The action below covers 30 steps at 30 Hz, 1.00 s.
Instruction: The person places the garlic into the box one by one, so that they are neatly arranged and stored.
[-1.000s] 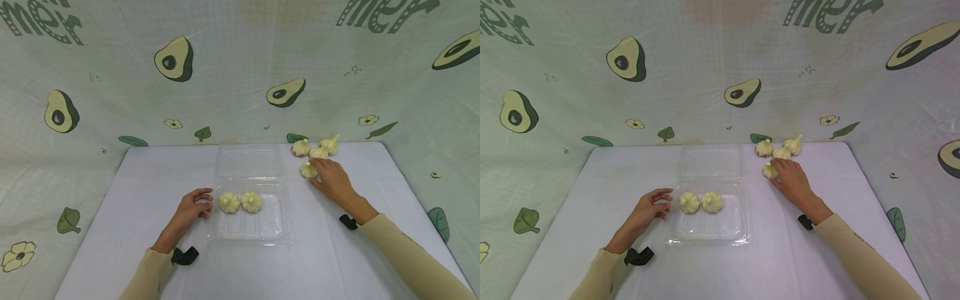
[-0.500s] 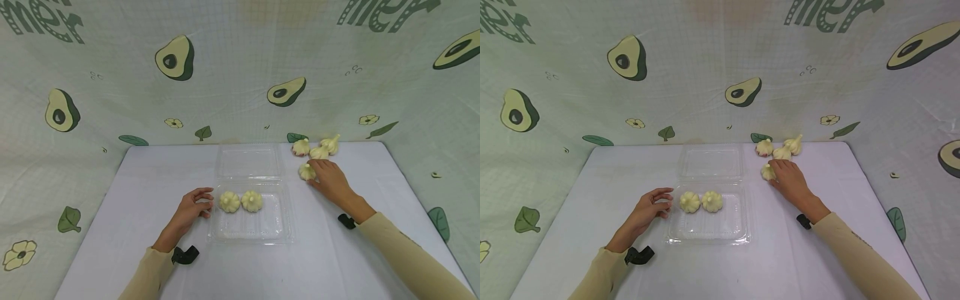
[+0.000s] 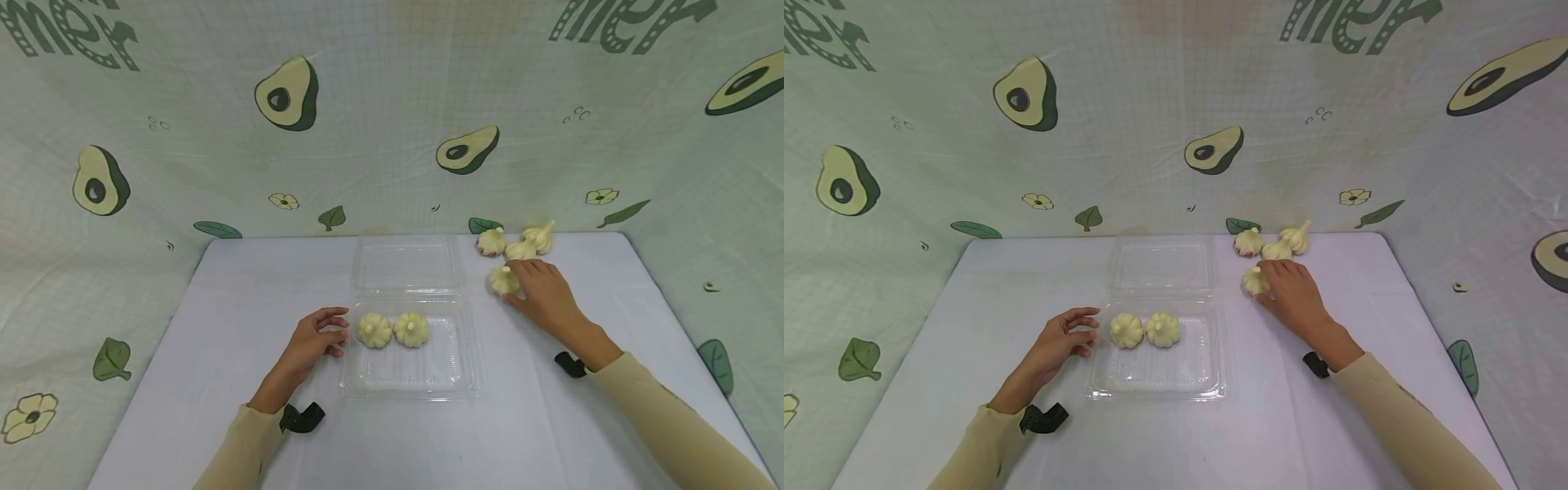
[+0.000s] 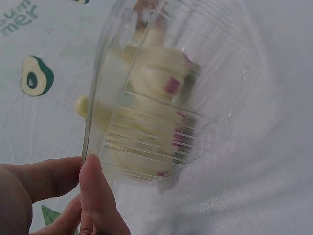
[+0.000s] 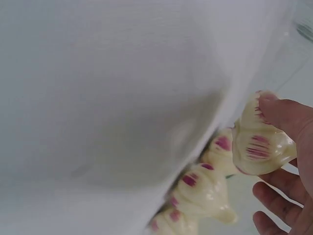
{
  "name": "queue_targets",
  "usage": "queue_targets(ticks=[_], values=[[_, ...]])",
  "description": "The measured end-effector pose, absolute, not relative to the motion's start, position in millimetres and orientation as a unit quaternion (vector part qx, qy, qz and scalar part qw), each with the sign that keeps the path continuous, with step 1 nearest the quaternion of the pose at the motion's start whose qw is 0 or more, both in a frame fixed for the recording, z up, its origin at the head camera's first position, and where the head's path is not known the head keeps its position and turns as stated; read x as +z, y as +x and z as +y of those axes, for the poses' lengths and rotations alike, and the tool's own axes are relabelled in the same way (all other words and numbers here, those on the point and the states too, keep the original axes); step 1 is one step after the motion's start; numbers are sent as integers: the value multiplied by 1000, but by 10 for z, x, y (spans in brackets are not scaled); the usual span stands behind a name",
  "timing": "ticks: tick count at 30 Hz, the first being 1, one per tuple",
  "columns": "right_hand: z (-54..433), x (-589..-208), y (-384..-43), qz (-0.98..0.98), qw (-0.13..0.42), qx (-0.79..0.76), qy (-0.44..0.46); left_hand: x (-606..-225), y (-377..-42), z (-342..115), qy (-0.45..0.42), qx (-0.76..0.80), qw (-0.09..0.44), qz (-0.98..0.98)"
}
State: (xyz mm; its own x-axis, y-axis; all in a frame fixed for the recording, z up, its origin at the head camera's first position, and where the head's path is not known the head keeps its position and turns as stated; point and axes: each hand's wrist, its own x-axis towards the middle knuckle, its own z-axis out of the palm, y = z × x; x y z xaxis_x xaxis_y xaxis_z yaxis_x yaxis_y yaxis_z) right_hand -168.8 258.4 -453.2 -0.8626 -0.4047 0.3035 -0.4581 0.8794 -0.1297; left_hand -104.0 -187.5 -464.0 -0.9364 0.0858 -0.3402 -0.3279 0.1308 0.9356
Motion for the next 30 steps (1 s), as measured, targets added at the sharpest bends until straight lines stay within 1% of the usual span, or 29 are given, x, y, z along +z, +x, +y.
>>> queue_targets(ticks=[6, 13, 16, 30], values=[[2520, -4352, -1594, -956, 150, 112, 224, -4627, -1038, -1870, -86, 653, 160, 735], [2359, -4170, -1464, -931, 192, 140, 276, -4630, -1038, -1871, -88, 653, 162, 734], [2277, -4121, -1404, -922, 200, 149, 297, -4635, -1040, -1872, -88, 654, 161, 734], [1884, -4063, -1185, -895, 181, 177, 367, -4627, -1037, -1871, -86, 653, 160, 735]])
